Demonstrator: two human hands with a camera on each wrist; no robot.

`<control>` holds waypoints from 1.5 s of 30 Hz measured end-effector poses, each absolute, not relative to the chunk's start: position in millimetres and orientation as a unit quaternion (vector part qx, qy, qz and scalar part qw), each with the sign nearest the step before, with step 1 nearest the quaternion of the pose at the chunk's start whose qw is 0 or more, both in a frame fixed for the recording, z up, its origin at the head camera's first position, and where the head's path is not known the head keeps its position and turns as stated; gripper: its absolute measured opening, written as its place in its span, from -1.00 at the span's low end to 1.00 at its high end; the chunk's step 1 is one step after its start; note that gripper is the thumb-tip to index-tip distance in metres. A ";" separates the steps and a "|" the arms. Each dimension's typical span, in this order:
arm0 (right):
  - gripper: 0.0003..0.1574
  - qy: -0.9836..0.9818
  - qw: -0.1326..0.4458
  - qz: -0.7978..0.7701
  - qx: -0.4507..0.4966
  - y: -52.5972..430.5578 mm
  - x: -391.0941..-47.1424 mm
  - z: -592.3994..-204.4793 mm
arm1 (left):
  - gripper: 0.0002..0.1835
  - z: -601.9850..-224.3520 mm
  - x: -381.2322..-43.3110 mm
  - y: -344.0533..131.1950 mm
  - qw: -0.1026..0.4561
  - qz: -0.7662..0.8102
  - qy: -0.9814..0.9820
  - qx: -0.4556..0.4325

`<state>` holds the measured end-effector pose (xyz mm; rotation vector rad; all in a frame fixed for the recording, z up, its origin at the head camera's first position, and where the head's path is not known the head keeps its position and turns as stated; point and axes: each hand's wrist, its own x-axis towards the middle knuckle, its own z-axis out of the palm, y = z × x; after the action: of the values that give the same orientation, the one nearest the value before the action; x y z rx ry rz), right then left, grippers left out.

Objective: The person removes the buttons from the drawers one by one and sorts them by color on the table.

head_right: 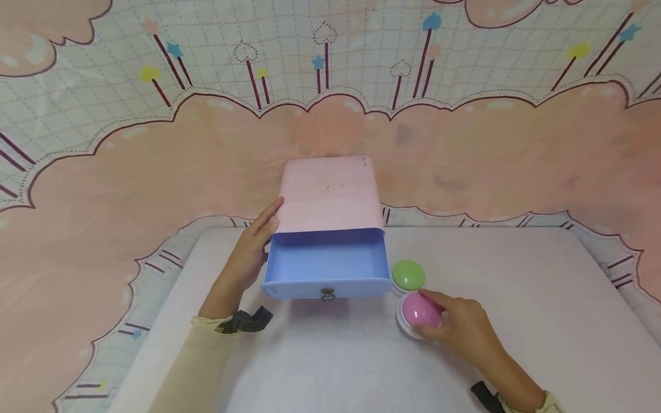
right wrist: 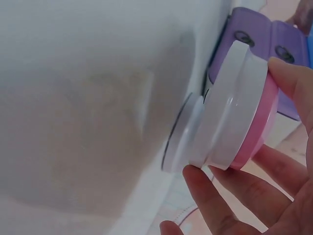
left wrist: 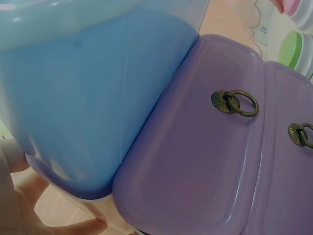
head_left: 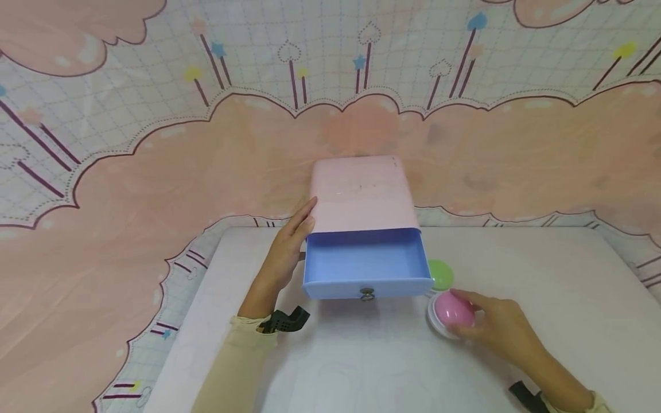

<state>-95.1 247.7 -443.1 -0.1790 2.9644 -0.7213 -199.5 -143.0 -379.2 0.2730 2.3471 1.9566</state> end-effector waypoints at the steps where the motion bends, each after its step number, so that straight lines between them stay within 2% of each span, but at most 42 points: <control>1: -0.03 0.970 0.046 -0.232 -0.060 248.0 -94.7 -443.6 | -0.44 -379.7 -199.8 -142.7 0.037 0.637 0.764 0.090; 29: -0.05 0.968 0.052 -0.236 -0.071 247.8 -93.4 -452.8 | -0.45 -377.4 -198.3 -143.2 0.037 0.638 0.763 0.097; 45: 0.02 0.969 0.066 -0.232 -0.060 247.5 -96.5 -457.3 | -0.45 -380.9 -201.2 -142.8 0.035 0.637 0.764 0.095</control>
<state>-96.5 247.5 -457.3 -0.1813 2.9223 -0.6989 -201.2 -142.8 -380.9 0.2921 2.3479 1.9590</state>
